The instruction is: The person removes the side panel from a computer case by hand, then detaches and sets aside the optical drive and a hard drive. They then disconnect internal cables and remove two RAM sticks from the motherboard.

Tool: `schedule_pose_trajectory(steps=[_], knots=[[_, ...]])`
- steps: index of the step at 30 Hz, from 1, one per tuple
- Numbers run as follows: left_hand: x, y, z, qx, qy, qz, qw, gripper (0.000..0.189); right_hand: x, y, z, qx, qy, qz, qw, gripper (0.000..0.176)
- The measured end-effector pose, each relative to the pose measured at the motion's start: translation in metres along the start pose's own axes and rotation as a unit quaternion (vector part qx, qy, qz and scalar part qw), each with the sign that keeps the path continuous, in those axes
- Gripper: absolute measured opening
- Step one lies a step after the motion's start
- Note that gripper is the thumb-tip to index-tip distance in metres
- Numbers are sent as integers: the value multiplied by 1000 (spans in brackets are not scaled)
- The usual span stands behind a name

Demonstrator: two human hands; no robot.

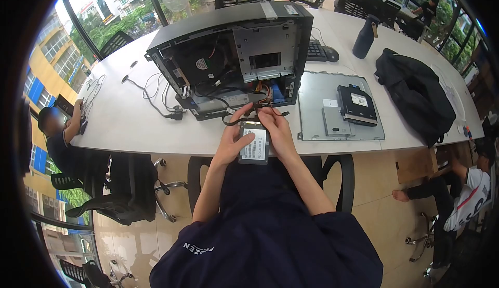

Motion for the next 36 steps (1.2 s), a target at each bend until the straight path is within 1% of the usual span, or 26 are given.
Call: schedule_pose_trajectory(steps=[1,2,4,5,7,8,9,11,12,13,15,17,18,19,21,22,23,25,26,27,29,30,31,33,34,36], knots=[[0,0,-2,-1,-3,-3,1000,80,6,-1,-6,7,-10,23,1000,33],[0,-2,-2,-8,11,0,1000,77,15,-2,-12,4,-14,27,1000,33],[0,1,1,-11,22,-8,1000,72,33,1,-17,86,20,-37,995,43],[-1,3,3,-10,21,-14,1000,72,36,3,-19,69,13,-71,995,43],[-1,5,5,-49,3,-5,999,70,39,1,-15,125,47,-132,982,40],[2,6,1,-24,-49,-5,999,66,41,-2,-17,125,48,-131,982,40],[2,5,2,-24,-48,-5,999,66,42,0,-18,118,61,-144,981,38],[2,4,-3,-40,-85,-4,996,64,44,0,-22,112,74,-160,978,35],[4,6,-2,-39,-84,-3,996,64,46,0,-24,122,71,-175,974,35],[5,7,2,-21,-75,9,997,60,49,0,-27,131,66,-189,971,36],[6,3,6,-5,-67,14,998,57,49,-5,-40,130,57,-182,973,35],[9,-3,3,-56,-92,4,994,51,47,-15,-55,130,49,-175,975,35],[10,-1,8,-75,-73,19,994,44,43,-27,-71,130,6,-138,982,36],[11,-2,7,-74,-72,19,994,44,39,-38,-88,129,-36,-102,986,37],[12,-6,2,-118,-67,25,991,36,37,-64,-124,129,-104,24,986,41],[11,-7,3,-119,-51,47,990,31,35,-83,-135,135,-138,87,977,45],[10,-8,1,-116,-48,51,991,31,33,-104,-144,141,-172,148,964,48],[7,-12,-5,-90,-37,61,993,27,31,-146,-152,216,-170,233,933,52],[7,-11,-8,-88,-36,64,993,27,31,-162,-153,263,-169,253,916,50],[6,-10,-11,-87,-35,69,993,26,30,-166,-156,264,-169,251,916,50],[4,-8,-14,-87,-36,74,993,26,33,-177,-156,313,-135,288,895,50],[4,-5,-13,-101,-37,69,992,26,33,-180,-155,330,-136,289,888,44],[4,-3,-13,-114,-39,63,991,26,34,-183,-153,328,-135,291,888,44],[2,-1,-13,-115,-40,62,991,26,30,-183,-147,376,-117,259,882,38],[2,-1,-13,-116,-41,63,990,26,31,-182,-145,372,-123,262,882,34],[0,0,-13,-124,-33,59,990,25,32,-186,-140,367,-121,274,881,35]])
Point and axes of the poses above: each hand's wrist, its own x-axis away from the middle knuckle, its own y-axis out of the palm, z = x × y, the point moved 9 cm from there along -x, towards the middle knuckle, and after that the axes turned 4 degrees about -y, right-handed, at the moved point
